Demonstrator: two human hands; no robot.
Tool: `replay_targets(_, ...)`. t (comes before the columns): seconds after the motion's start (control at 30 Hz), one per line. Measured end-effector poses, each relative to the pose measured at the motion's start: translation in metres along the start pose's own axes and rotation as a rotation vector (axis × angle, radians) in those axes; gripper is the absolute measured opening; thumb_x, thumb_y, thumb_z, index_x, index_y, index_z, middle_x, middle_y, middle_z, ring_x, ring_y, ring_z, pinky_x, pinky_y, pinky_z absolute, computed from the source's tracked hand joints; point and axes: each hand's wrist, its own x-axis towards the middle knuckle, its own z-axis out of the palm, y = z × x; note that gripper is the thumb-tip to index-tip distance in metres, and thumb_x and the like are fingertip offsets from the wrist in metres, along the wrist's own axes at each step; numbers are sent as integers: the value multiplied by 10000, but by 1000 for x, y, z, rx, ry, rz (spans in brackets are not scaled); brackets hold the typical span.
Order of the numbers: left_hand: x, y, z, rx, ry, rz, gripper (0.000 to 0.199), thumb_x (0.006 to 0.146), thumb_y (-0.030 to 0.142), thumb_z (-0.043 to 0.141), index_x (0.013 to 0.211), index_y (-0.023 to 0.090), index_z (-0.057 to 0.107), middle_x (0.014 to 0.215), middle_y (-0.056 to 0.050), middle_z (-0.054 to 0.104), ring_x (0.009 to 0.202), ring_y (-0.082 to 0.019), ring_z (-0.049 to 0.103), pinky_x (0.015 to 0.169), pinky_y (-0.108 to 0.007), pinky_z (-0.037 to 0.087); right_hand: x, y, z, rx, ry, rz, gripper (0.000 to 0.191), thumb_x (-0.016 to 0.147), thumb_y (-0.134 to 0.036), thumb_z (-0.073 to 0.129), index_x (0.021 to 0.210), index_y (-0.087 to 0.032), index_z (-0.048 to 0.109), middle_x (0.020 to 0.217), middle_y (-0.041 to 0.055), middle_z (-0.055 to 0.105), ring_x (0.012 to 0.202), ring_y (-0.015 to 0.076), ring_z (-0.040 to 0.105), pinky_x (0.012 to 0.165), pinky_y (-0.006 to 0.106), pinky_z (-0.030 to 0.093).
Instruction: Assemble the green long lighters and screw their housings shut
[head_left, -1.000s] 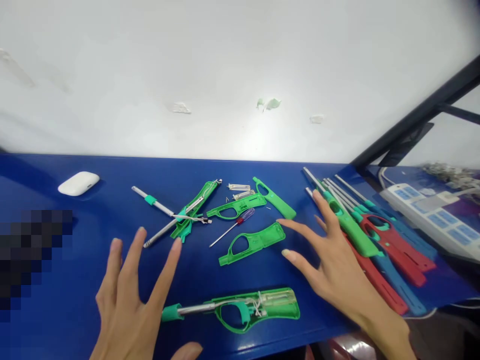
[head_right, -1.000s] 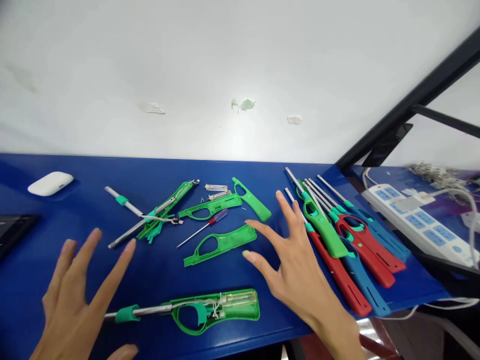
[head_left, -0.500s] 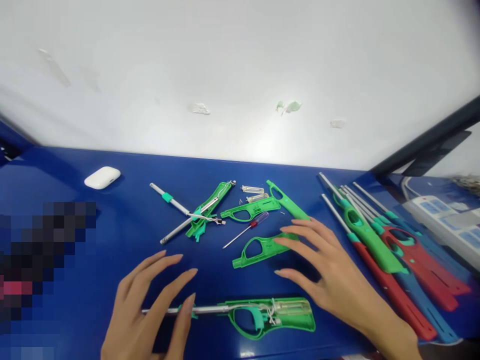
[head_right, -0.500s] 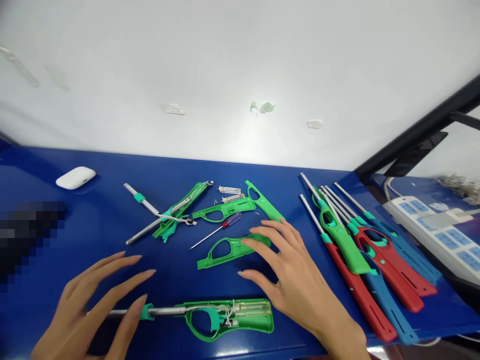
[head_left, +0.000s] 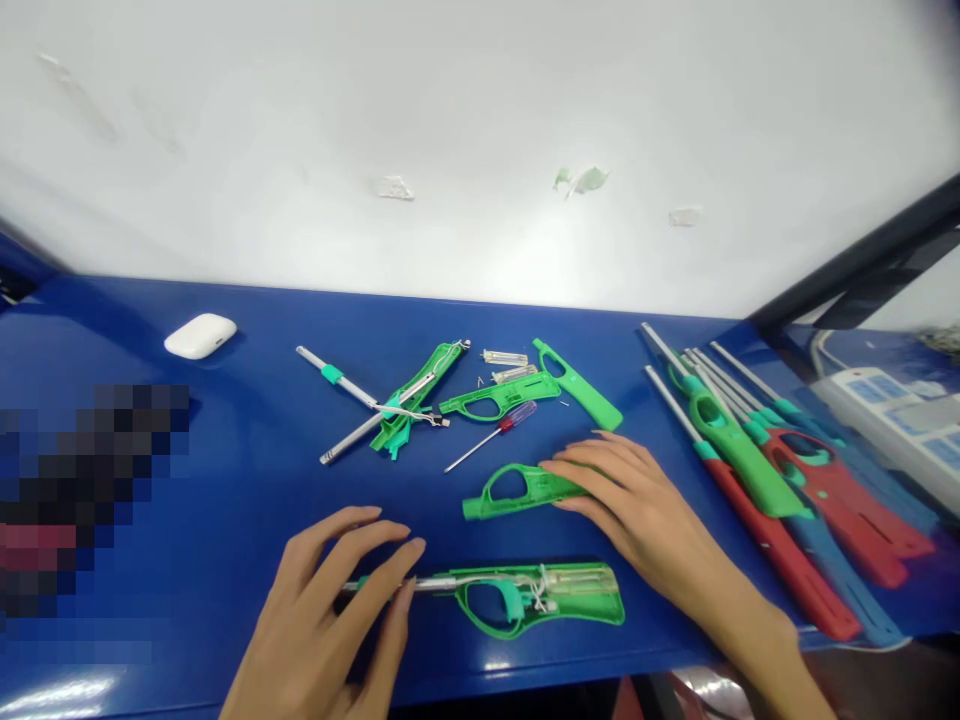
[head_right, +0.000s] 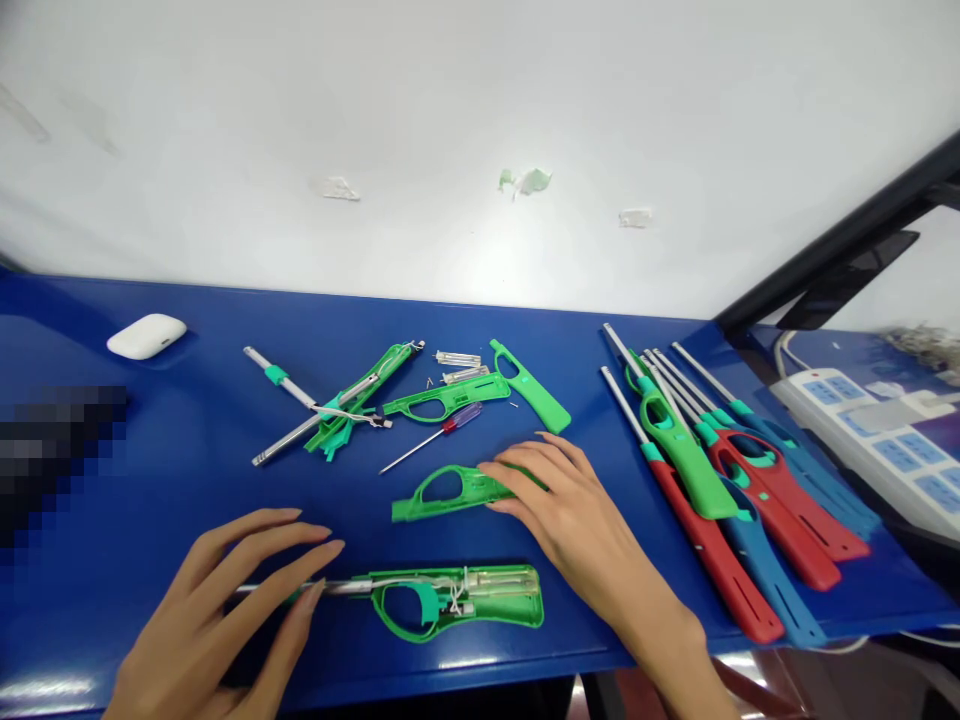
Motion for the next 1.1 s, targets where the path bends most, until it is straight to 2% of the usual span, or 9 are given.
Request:
replay_targets(0.13, 1, 7, 3, -5, -51, 49, 328, 951, 75, 594, 1237, 218, 667, 1171, -59, 656, 1235, -232, 523, 1012, -389, 471, -8, -3, -4, 9, 63, 8, 278, 1078, -252, 450, 1300, -234, 617, 1137, 48, 742, 1010, 201, 703, 1051, 467, 494)
replay_targets(0.27, 2, 17, 6, -13, -16, -20, 411, 998, 131, 568, 1396, 233, 579, 1221, -42, 646, 1199, -185, 557, 1033, -315, 479, -23, -20, -21, 145, 69, 174, 329, 1077, -207, 401, 1353, -262, 572, 1143, 24, 741, 971, 171, 710, 833, 316, 580)
replay_targets(0.33, 4, 22, 7, -22, -10, -77, 453, 1031, 209, 547, 1481, 228, 498, 1270, -44, 627, 1162, -159, 585, 1013, -259, 498, -30, -30, -29, 194, 27, 200, 342, 1071, -217, 402, 1349, -302, 581, 1193, -13, 742, 1031, 163, 716, 882, 293, 590)
replay_targets(0.43, 7, 25, 8, -59, -79, -87, 464, 1055, 314, 523, 1512, 264, 460, 1301, -21, 627, 1136, -138, 615, 998, -220, 511, -38, -43, -35, 149, -33, 143, 384, 1050, -223, 413, 1383, -327, 575, 1234, -42, 745, 1088, 171, 726, 947, 293, 601)
replay_targets(0.57, 13, 22, 9, -135, -11, -53, 322, 1040, 216, 550, 1349, 291, 600, 1179, 18, 690, 1050, -122, 658, 967, -235, 525, -44, -52, -35, 111, -77, 156, 412, 1052, -241, 379, 1384, -378, 581, 1217, -73, 754, 1068, 156, 748, 835, 244, 645)
replay_targets(0.63, 14, 19, 9, -137, 10, -45, 254, 1029, 204, 570, 1260, 279, 642, 1165, 25, 702, 1061, -124, 659, 985, -245, 515, -44, -54, -34, 117, -83, 173, 410, 1071, -279, 353, 1401, -403, 562, 1212, -82, 755, 1076, 156, 748, 828, 244, 649)
replay_targets(0.8, 8, 13, 9, -66, -18, -53, 185, 1029, 247, 585, 1198, 265, 656, 1178, 54, 722, 1152, -124, 616, 1088, -244, 432, -39, -53, -32, 179, -154, 239, 418, 1011, -509, 538, 1410, -388, 545, 1311, 5, 685, 1121, 209, 726, 837, 273, 652)
replay_targets(0.93, 7, 18, 8, -61, 13, -94, 132, 1037, 275, 573, 1135, 255, 659, 1076, 49, 736, 1096, -117, 621, 1026, -220, 452, -36, -53, -32, 270, -177, 207, 381, 1045, -403, 514, 1426, -413, 516, 1266, 7, 637, 1065, 133, 715, 884, 201, 606)
replay_targets(1.1, 10, 21, 5, -60, 39, -114, 120, 1047, 290, 549, 1098, 251, 651, 1019, 36, 733, 1054, -119, 627, 979, -223, 471, -34, -57, -31, 274, -167, 166, 439, 1025, -447, 554, 1456, -386, 497, 1199, 10, 648, 1036, 140, 703, 877, 206, 605)
